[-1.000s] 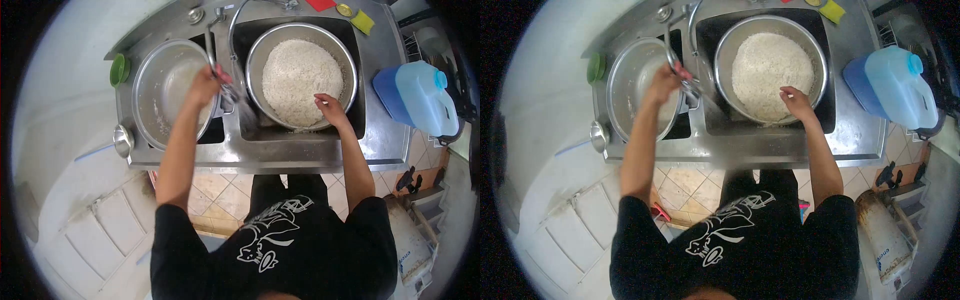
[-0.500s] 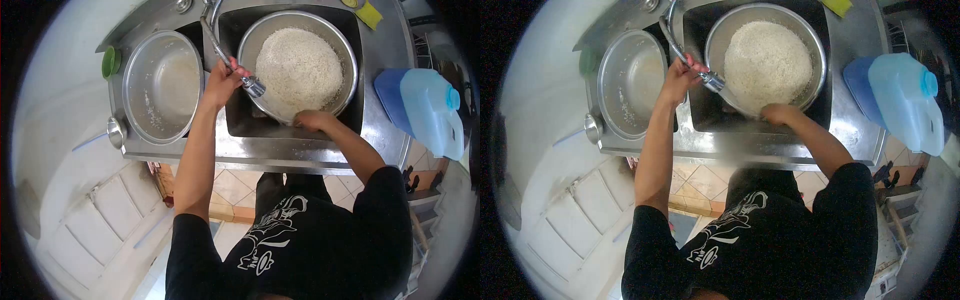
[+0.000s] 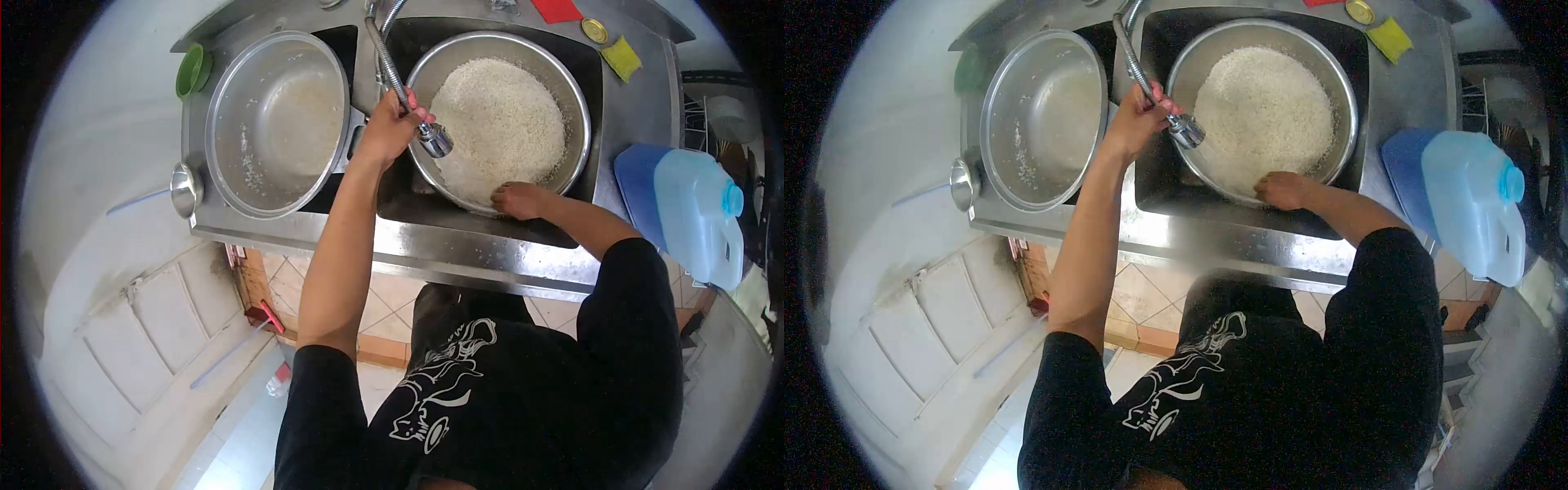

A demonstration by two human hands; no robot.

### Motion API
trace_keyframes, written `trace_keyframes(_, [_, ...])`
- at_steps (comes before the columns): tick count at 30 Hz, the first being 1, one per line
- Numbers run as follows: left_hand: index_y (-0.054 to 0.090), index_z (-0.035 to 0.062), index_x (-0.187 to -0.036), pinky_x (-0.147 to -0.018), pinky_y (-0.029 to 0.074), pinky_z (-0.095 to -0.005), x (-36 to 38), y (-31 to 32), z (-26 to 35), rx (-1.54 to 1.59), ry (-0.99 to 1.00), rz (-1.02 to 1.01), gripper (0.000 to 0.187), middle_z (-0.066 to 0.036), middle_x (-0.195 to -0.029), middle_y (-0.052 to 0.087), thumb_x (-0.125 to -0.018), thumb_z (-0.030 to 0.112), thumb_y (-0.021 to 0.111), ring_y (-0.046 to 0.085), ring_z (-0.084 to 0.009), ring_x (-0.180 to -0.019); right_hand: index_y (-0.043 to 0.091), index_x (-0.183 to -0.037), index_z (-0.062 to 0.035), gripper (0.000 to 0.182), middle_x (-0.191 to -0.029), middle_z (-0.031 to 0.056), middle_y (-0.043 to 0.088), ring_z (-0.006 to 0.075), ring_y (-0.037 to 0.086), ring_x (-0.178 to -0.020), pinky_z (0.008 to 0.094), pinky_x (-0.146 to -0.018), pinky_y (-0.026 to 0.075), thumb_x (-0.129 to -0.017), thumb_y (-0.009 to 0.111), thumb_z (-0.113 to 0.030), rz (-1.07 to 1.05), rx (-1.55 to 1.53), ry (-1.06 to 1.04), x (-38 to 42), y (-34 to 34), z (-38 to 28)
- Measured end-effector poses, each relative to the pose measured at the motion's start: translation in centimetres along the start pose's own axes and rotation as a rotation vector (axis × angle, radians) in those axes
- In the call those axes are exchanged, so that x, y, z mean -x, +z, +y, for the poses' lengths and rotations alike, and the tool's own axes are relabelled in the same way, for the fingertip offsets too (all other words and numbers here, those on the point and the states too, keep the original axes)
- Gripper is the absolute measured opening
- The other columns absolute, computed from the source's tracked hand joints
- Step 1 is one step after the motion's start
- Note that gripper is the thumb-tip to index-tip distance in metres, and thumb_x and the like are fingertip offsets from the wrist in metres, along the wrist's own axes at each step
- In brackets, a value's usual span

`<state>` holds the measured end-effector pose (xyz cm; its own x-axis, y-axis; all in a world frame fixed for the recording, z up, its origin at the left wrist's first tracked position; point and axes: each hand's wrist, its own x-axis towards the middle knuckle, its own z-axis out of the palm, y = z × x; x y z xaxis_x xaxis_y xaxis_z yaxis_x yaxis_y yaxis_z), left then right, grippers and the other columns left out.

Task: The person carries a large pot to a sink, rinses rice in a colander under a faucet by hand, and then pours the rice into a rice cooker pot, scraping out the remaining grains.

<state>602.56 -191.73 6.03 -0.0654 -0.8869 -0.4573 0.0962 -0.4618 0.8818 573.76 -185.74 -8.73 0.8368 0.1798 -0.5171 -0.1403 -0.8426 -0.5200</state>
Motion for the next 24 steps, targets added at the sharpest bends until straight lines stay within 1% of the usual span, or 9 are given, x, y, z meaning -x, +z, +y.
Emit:
trace_keyframes(4, [0.041, 0.0093, -0.091, -0.062, 0.044, -0.0255, -0.3, 0.0, -0.5, 0.054, 0.017, 0.004, 0.018, -0.003, -0.079, 0.053, -0.086, -0.005, 0.051, 0.061, -0.0154, -0.079, 0.059, -0.107, -0.0013, 0.029, -0.121, 0.0152, 0.054, 0.0318, 0.052, -0.11, 0.0399, -0.093, 0.043, -0.086, 0.046, -0.018, -0.009, -0.577, 0.367, -3.4, -1.4, -2.1])
trace_keyframes(6, [0.041, 0.0087, -0.092, -0.063, 0.046, -0.0266, 0.0, 0.0, -0.1, 0.004, 0.008, 0.001, 0.018, -0.004, -0.08, 0.053, -0.086, -0.006, 0.051, 0.062, -0.0165, -0.08, 0.056, -0.111, -0.0027, 0.031, -0.125, 0.0173, 0.051, 0.0318, 0.051, -0.112, 0.0402, -0.095, 0.041, -0.084, 0.048, -0.016, 0.425, -0.176, 0.193, -7.7, 8.0, -0.1])
trace_keyframes(7, [0.041, 0.0087, -0.092, -0.063, 0.046, -0.0266, 0.0, -0.2, -0.4, 0.003, -0.002, 0.004, 0.018, -0.004, -0.08, 0.053, -0.086, -0.006, 0.051, 0.062, -0.0165, -0.08, 0.056, -0.111, -0.0027, 0.031, -0.125, 0.0173, 0.051, 0.0318, 0.051, -0.112, 0.0402, -0.095, 0.041, -0.084, 0.048, -0.016, 0.424, -0.185, 0.188, -6.7, 6.4, -0.3])
trace_keyframes(9, [0.041, 0.0081, -0.093, -0.063, 0.046, -0.0272, -0.6, -0.2, -0.8, -0.004, 0.028, -0.025, 0.018, -0.004, -0.08, 0.053, -0.086, -0.006, 0.051, 0.062, -0.0171, -0.08, 0.05, -0.12, -0.0053, 0.036, -0.134, 0.0157, 0.043, 0.0302, 0.044, -0.12, 0.041, -0.099, 0.037, -0.088, 0.045, -0.018, -0.083, -0.002, 0.042, -2.3, 1.0, -1.0])
trace_keyframes(10, [0.041, 0.0081, -0.093, -0.063, 0.046, -0.0272, -0.6, 0.0, -0.7, -0.002, 0.032, -0.038, 0.018, -0.004, -0.08, 0.053, -0.086, -0.006, 0.051, 0.062, -0.0171, -0.08, 0.05, -0.12, -0.0053, 0.036, -0.134, 0.0157, 0.043, 0.0302, 0.044, -0.12, 0.041, -0.099, 0.037, -0.088, 0.045, -0.018, -0.084, -0.005, 0.055, -0.4, 0.9, -1.2])
trace_keyframes(12, [0.041, 0.0081, -0.093, -0.062, 0.046, -0.0273, -0.5, 0.5, -0.4, 0.024, 0.028, -0.007, 0.018, -0.004, -0.079, 0.053, -0.086, -0.006, 0.05, 0.062, -0.0171, -0.08, 0.046, -0.126, -0.0079, 0.04, -0.134, 0.0115, 0.039, 0.0267, 0.041, -0.121, 0.0404, -0.099, 0.038, -0.087, 0.045, -0.016, 0.268, 0.116, 0.087, 3.9, 2.2, -1.6])
trace_keyframes(20, [0.04, 0.0145, -0.092, -0.069, 0.046, -0.0296, 0.2, 0.8, 1.2, 0.045, -0.05, -0.047, 0.018, -0.003, -0.083, 0.058, -0.089, 0.002, 0.052, 0.06, -0.017, -0.088, 0.049, -0.12, -0.0073, 0.039, -0.113, 0.0075, 0.047, 0.0262, 0.045, -0.109, 0.0345, -0.083, 0.049, -0.081, 0.05, -0.007, 0.235, -0.045, 0.23, 4.6, 4.3, -1.1])
trace_keyframes(22, [0.039, 0.0152, -0.093, -0.073, 0.047, -0.0311, 0.3, 1.3, 1.4, 0.038, -0.071, -0.079, 0.019, -0.003, -0.084, 0.057, -0.088, 0.002, 0.052, 0.06, -0.0174, -0.091, 0.046, -0.117, -0.0059, 0.033, -0.112, 0.0143, 0.045, 0.0318, 0.052, -0.105, 0.039, -0.082, 0.049, -0.085, 0.05, -0.013, 0.206, -0.358, 0.428, 4.7, 4.9, -0.8])
trace_keyframes(24, [0.039, 0.0158, -0.093, -0.076, 0.047, -0.0321, 0.2, 1.7, 1.6, 0.044, -0.088, -0.029, 0.019, -0.003, -0.088, 0.057, -0.088, 0.002, 0.052, 0.06, -0.0182, -0.093, 0.045, -0.114, -0.005, 0.032, -0.109, 0.0155, 0.046, 0.0341, 0.055, -0.1, 0.0408, -0.081, 0.049, -0.084, 0.051, -0.012, 0.3, -0.24, 0.38, 3.8, 9.0, 0.8])
